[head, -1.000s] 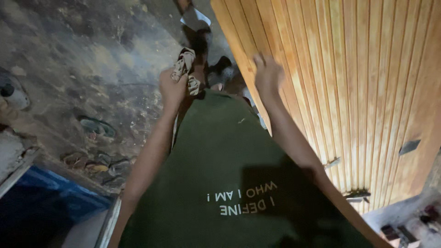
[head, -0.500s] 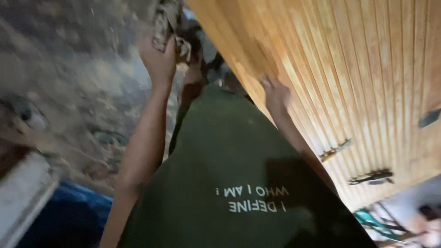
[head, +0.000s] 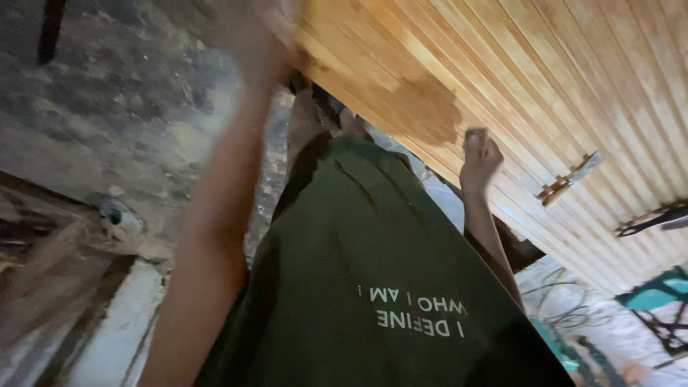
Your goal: The person sands a long wooden tabletop using a sanding block and a cloth, moving along the surface to smooth it. They also use a scraper to remove material from the wood. The person works continuously along the length of the table.
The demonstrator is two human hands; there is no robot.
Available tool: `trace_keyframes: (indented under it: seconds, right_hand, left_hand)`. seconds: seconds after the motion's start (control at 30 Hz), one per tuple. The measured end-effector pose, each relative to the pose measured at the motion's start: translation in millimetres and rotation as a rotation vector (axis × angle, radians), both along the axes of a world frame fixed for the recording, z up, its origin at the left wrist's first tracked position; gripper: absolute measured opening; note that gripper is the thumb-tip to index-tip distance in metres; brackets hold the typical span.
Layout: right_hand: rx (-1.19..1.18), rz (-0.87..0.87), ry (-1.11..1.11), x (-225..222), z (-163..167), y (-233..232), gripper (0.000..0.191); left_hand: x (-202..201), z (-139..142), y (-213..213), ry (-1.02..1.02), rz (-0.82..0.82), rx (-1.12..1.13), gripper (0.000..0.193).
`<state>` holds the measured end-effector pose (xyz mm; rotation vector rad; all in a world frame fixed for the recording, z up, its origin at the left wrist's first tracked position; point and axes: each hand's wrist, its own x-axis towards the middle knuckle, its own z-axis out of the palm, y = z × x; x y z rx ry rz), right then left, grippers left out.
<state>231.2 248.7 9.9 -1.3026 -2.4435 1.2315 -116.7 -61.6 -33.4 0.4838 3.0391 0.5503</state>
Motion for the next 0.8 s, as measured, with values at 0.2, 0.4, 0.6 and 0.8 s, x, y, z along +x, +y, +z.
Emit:
trace_keyframes:
  seconds: [0.2,0.4,0.6,0.8]
  right_hand:
    - [-0.01,-0.124,-0.047,47,-2,3,0.038]
    - [-0.133,-0.286,0.189,50,25,18,0.022]
    - [-0.078,0.056,0.328,1,15,31,0.021]
    - [0.224,0.617,-0.244,-64,-4,-5,0.033]
  left_hand:
    - [173,28,112,-0.244,-0.955,0.369,0.044]
    - [226,37,174,0.028,-1.344,0.586,0.022]
    - [189,40,136,-0.283,-1.063,0.205,0.014]
    - [150,57,36,-0.043,0.159,0.548,0.025]
